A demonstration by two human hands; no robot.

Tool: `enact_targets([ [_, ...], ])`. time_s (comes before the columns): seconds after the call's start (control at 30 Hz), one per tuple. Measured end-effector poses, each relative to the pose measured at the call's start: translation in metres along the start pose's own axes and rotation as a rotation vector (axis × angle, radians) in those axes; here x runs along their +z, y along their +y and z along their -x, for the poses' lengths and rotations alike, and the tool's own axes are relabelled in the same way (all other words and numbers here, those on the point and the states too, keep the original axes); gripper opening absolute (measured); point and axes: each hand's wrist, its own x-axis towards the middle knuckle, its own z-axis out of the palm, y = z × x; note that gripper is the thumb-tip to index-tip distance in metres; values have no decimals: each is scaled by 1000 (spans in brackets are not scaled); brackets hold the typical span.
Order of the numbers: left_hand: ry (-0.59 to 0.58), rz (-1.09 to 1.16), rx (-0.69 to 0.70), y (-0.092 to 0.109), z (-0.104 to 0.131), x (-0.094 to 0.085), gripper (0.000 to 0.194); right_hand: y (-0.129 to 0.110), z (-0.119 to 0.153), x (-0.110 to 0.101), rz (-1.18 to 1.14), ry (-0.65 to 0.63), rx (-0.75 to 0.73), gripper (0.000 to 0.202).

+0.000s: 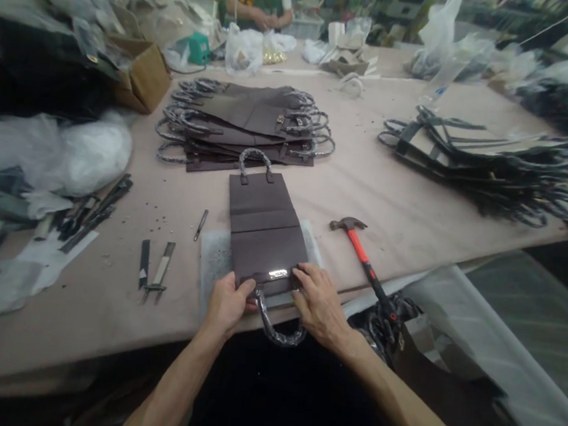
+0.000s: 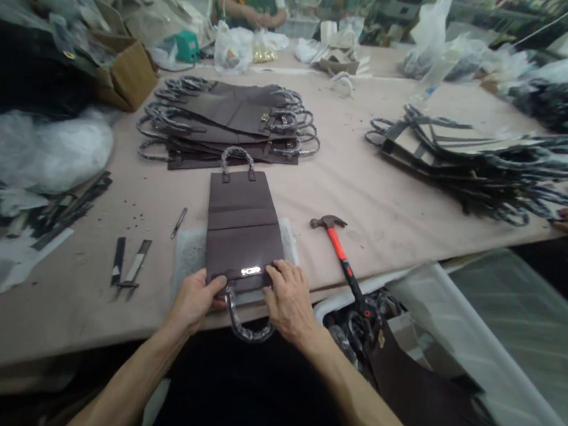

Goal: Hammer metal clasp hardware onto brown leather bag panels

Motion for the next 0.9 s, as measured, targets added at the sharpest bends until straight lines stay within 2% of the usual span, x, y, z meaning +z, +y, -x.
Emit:
enact_targets([
  [0.13,32,-90,-1,-2,5,7,8,-4,8,2,0,-15,36,45],
  [0.23,47,-267,-19,1,8,7,10,0,9,7,-1,-3,21,46],
  [0.33,16,-498,-18,5,10,1,17,6,5,12,-27,25,-29,45],
  [0.5,36,-1038,150,9,13,-7,25,19,-8,11,-97,66,-114,42],
  [0.7,101,-1418,151,28,32,7,30,27,-14,7,-154,73,-160,39],
  [0.8,227,-1523,308,32,38,14,26,27,-12,11,-199,103,-142,40],
  [0.83,239,-1520,405,31,37,15,22,27,-11,13,-218,119,-143,40],
  [0.9,188,-1474,613,26,30,16,18,28,-9,18,-246,143,-149,41],
])
